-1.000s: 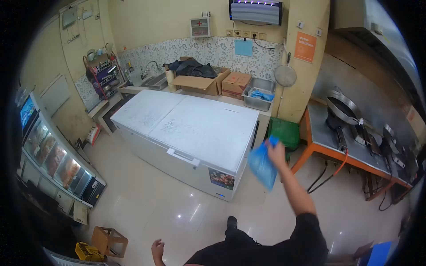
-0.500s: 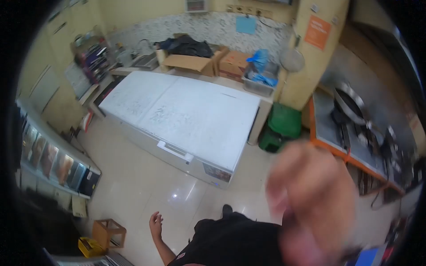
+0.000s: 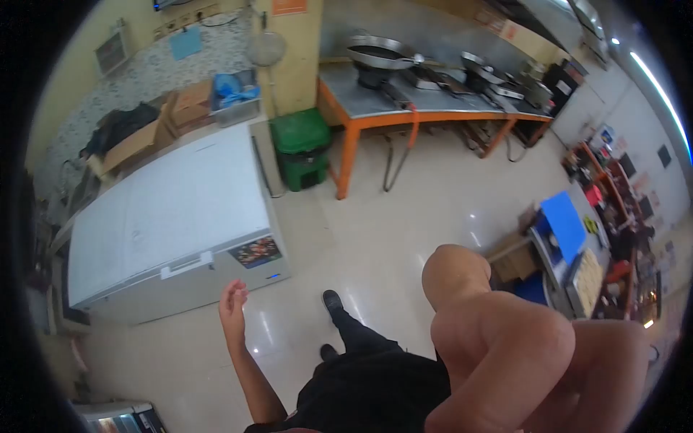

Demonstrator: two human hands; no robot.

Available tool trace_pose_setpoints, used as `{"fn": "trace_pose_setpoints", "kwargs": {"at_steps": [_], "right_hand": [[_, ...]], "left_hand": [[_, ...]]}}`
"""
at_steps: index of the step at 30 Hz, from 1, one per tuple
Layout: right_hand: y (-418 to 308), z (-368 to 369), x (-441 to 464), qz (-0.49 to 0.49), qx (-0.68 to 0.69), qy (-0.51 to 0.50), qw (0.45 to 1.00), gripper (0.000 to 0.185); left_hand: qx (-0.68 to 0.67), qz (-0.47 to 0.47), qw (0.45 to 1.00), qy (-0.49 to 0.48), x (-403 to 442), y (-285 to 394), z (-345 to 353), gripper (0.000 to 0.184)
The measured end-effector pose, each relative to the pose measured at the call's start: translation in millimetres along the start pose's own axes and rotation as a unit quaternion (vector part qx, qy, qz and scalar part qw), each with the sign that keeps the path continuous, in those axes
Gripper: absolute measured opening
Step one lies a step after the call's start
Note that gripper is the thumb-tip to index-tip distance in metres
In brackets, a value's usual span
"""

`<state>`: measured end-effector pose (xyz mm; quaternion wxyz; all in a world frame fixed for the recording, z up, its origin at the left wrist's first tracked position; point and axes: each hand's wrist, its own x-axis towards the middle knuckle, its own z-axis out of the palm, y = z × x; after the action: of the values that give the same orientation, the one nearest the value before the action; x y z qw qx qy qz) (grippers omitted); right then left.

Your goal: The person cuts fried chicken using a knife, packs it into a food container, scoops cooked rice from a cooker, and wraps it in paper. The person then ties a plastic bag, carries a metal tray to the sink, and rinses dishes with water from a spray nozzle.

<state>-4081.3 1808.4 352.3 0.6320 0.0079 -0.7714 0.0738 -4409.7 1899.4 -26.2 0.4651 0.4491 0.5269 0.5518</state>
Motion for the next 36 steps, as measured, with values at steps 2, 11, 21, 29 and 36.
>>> {"fn": "trace_pose_setpoints", "kwargs": {"at_steps": [2, 11, 21, 29, 36], "right_hand": [[-48.5, -15.7, 2.0, 0.013, -0.040, 0.010, 0.999, 0.020], [-267.2, -51.7, -11.9, 0.093, -0.188, 0.084, 0.974, 0.024], [-528.6, -168.0, -10.5, 0.066, -0.609, -0.131, 0.780, 0.029], [-718.8, -299.9, -35.2, 0.100, -0.718, -0.218, 0.654, 0.030], [-803.3, -412.2, -63.7, 0.128, -0.770, -0.245, 0.576, 0.031]], "left_hand": [[-0.030, 0.059, 0.997, -0.030, -15.0, 35.9, 41.9, 0.028], [-0.392, 0.554, 0.711, -0.182, -162.0, 296.1, 162.1, 0.019], [-0.701, 0.474, 0.432, -0.312, -387.9, 350.1, 412.7, 0.012], [-0.747, 0.381, 0.386, -0.385, -580.9, 342.5, 588.1, 0.008], [-0.715, 0.341, 0.424, -0.440, -666.9, 338.7, 709.4, 0.014]]}}
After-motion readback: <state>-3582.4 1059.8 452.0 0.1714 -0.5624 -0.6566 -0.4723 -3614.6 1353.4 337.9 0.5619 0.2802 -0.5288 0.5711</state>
